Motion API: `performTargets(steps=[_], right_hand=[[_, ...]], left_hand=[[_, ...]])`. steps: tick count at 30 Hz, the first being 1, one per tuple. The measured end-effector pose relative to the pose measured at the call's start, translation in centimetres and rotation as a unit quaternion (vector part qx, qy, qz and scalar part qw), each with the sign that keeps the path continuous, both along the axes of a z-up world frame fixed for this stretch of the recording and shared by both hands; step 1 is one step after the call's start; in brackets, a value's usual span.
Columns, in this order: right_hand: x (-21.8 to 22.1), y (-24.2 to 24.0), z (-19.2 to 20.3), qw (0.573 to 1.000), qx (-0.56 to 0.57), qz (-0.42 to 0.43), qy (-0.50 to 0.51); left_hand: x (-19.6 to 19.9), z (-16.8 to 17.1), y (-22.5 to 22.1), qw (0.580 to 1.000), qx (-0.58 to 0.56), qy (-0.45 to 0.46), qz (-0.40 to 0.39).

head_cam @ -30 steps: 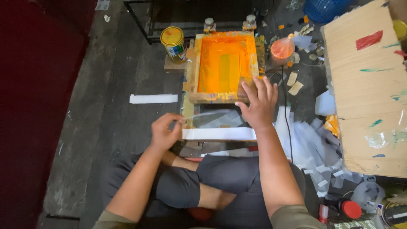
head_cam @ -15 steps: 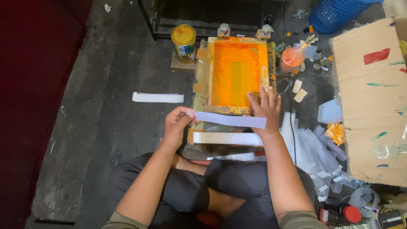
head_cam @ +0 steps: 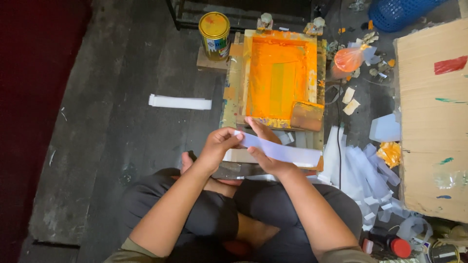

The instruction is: A person is manually applying thin white labels or strips to a screen printing frame, using a wooden block to ensure they are flat.

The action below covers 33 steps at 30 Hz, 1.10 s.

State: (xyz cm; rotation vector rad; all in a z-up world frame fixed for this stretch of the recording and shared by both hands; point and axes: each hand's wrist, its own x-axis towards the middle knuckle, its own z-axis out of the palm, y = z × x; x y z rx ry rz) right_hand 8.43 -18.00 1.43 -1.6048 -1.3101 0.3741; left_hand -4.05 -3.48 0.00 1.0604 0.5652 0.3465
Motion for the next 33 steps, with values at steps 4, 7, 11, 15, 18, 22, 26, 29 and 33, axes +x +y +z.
performTargets(steps=[4,7,11,15,18,22,26,29,33], right_hand=[[0.7,-0.2,1.0,1.000,0.010,0.019,-0.005],[0.5,0.1,1.8,0.998,0.051,0.008,-0.034],[0.8,0.0,1.4,0.997,0.078,0.025,-0.015],[0.9,-0.2,2.6,0.996,0.086,0.022,0.025],[1.1,-0.5,2.4,0.996,0.079,0.012,0.050],[1.4,-1.1,2.5,0.994,0.077,-0.006,0.072],[1.9,-1.3,1.1,0.990,0.088,-0.040,0.101],[2.0,-1.3,1.8,0.987,0.097,-0.063,0.111],[2.6,-1.6,0.6,0.981,0.103,-0.107,0.122]], left_hand=[[0.1,0.1,-0.3,0.999,0.010,0.004,-0.034],[0.2,-0.1,-0.6,0.998,0.014,0.005,-0.053],[0.2,-0.3,-0.7,0.997,0.030,-0.008,-0.067],[0.0,-1.2,-0.4,0.998,0.038,0.000,-0.054],[0.1,-1.4,0.1,0.998,0.043,0.004,-0.034],[0.2,-1.6,0.6,0.999,0.051,-0.013,0.000],[0.4,-1.3,1.0,0.997,0.065,-0.008,0.049],[0.4,-1.4,1.2,0.994,0.074,0.000,0.085],[0.2,-0.4,1.6,0.984,0.111,0.008,0.137]])
